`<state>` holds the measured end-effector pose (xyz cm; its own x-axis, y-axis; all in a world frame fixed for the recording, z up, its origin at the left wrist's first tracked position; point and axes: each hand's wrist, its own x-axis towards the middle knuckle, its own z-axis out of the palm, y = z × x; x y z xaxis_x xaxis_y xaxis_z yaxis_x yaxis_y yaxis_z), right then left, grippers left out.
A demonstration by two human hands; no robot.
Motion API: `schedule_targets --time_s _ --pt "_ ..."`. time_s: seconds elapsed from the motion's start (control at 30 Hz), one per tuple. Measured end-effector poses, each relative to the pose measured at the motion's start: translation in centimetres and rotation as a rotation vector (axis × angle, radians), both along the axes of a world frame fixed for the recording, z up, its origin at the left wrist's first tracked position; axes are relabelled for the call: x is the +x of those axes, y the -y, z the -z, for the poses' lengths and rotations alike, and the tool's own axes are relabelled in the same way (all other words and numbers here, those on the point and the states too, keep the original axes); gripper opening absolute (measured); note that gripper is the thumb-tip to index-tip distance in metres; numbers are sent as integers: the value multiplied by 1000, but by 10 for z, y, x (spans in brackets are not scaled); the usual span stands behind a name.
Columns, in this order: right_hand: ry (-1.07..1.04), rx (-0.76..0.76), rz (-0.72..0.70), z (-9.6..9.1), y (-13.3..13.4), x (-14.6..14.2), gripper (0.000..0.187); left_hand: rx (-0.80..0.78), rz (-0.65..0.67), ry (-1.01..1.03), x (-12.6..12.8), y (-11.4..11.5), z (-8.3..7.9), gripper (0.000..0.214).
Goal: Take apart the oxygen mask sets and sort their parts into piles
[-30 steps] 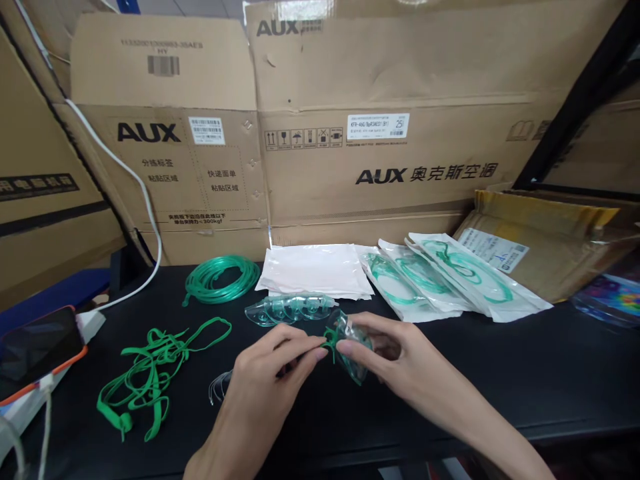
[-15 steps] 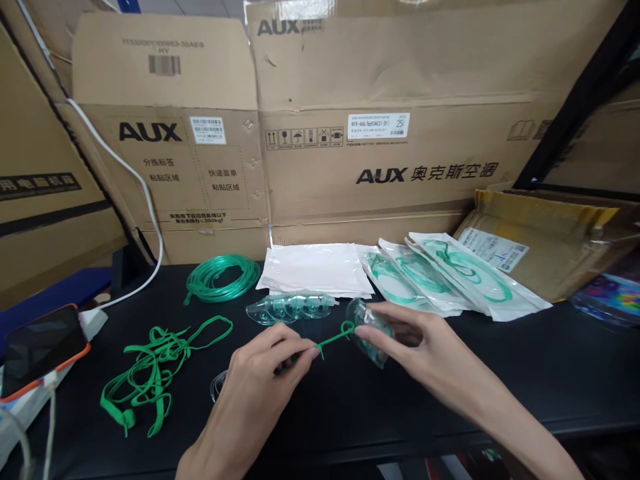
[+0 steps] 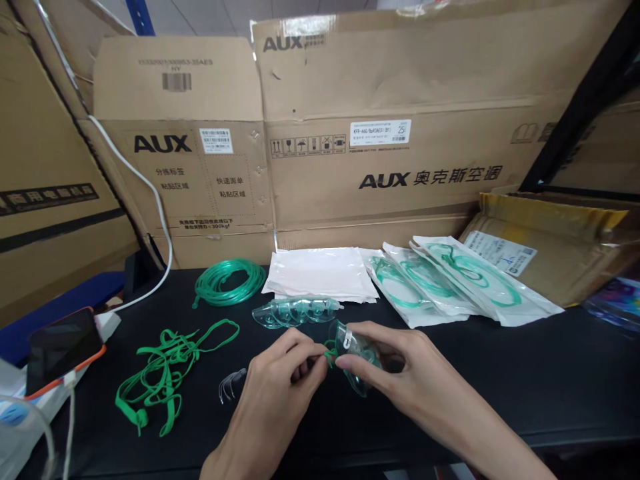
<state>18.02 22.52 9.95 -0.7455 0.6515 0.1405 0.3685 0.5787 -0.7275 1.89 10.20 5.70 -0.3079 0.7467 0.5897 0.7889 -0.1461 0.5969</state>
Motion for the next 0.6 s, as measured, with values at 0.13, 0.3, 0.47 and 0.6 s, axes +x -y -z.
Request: schedule_targets --time_s 0.13,0.3,0.47,0.6 --pt "0 61 75 -1 -8 3 51 6 -13 13 1 3 -9 17" --pt "-43 -38 12 -5 -9 7 53 35 53 53 -2 5 -11 17" --pt "-129 -287 -99 -10 -3 3 43 89 139 16 -5 3 -5 22" --pt "-199 -436 -191 -14 1 2 32 79 238 -36 -4 0 -3 24"
